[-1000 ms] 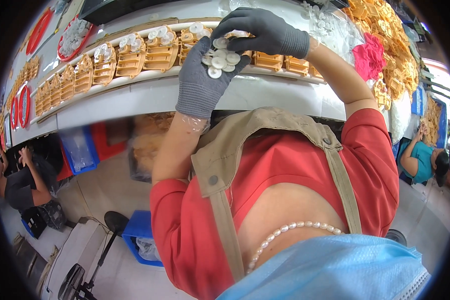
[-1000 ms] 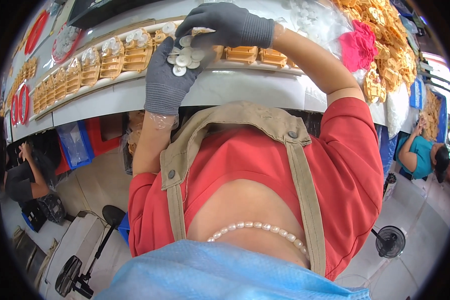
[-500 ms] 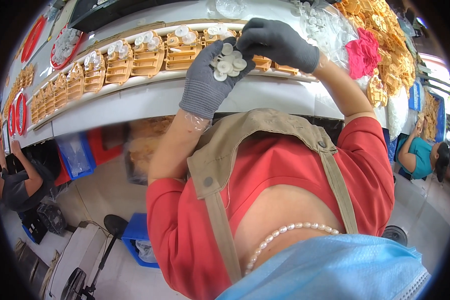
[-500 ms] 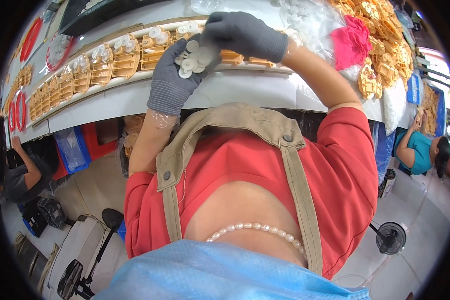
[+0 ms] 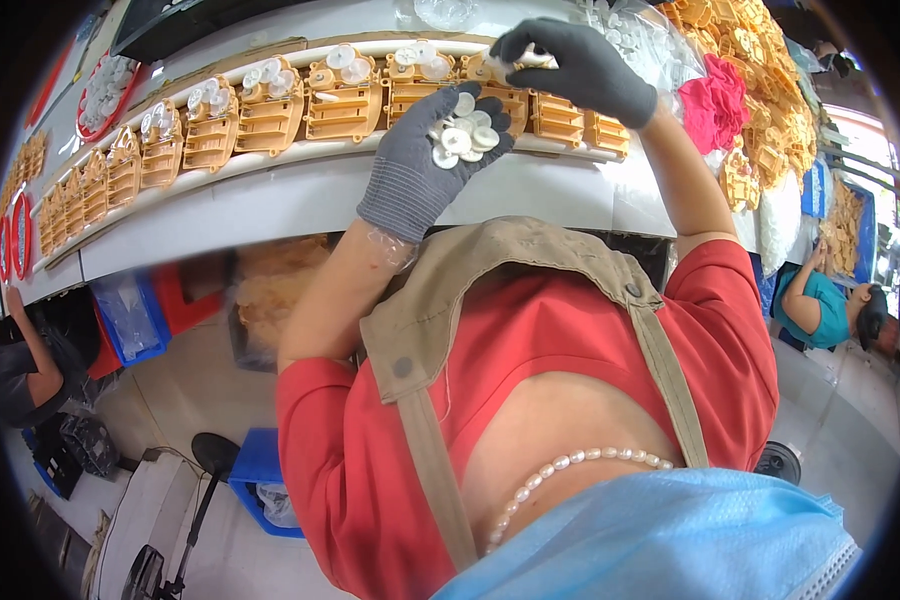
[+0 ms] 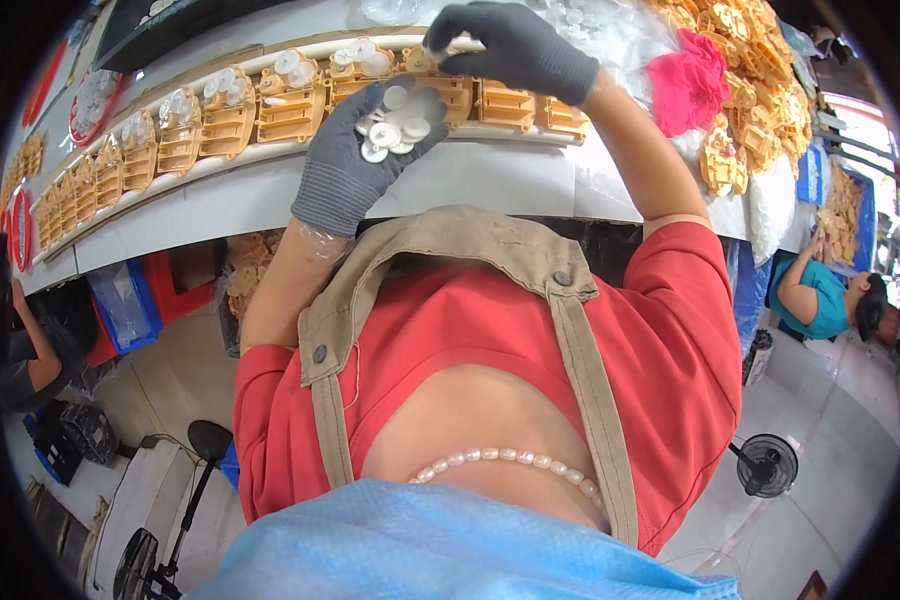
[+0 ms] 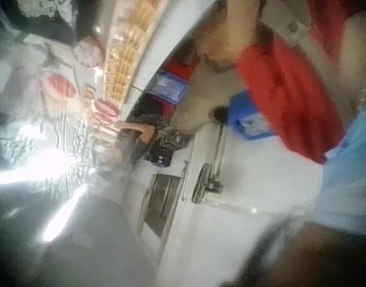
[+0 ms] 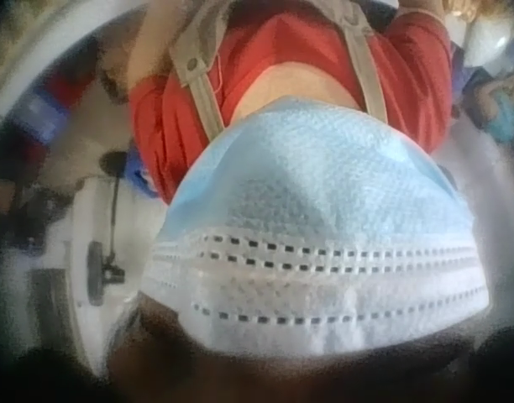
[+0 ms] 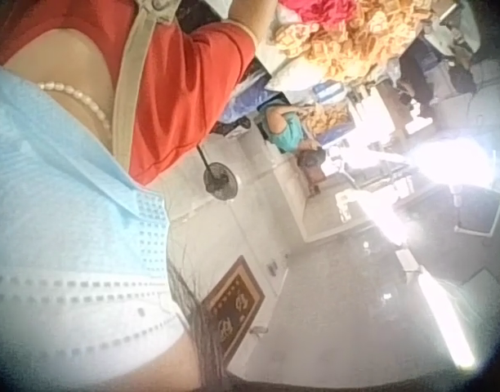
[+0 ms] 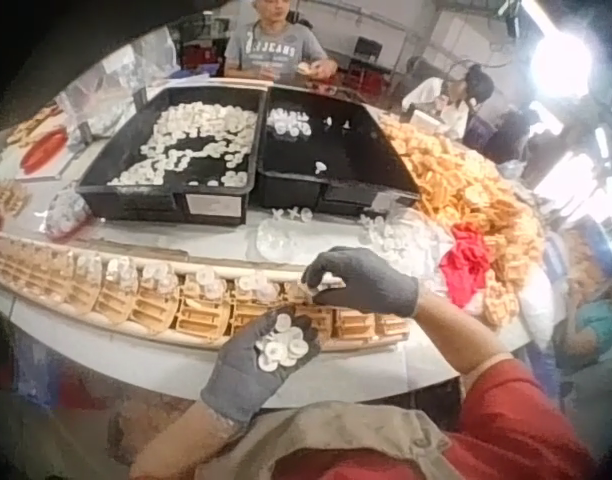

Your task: The person assembles and packages plastic toy parts into sets by hand, taking components from bins and placing them into trays.

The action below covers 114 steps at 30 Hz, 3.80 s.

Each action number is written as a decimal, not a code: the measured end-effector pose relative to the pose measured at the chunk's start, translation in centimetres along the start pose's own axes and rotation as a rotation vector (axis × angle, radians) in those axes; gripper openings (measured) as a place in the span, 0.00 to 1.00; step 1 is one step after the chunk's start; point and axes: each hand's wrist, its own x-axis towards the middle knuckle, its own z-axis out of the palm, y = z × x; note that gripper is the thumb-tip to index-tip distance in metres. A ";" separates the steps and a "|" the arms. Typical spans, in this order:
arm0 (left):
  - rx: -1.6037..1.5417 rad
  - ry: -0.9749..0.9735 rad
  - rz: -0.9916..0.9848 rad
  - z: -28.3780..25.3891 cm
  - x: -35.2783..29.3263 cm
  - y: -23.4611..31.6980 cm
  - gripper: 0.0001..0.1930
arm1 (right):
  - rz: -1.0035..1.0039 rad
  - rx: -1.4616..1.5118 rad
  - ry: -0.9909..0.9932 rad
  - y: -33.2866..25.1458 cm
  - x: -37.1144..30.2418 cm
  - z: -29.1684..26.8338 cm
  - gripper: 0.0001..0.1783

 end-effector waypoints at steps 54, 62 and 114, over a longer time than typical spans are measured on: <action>0.009 -0.083 -0.068 3.1 2.3 -3.1 0.21 | 0.070 -0.163 0.236 1.6 -5.7 -1.0 0.15; -0.148 0.099 -0.174 4.3 2.7 -2.5 0.24 | 0.131 -0.217 0.130 4.1 -5.4 -0.7 0.14; -0.250 -0.050 -0.224 8.7 6.6 -2.4 0.16 | 0.048 0.295 0.377 0.5 -8.3 -2.7 0.10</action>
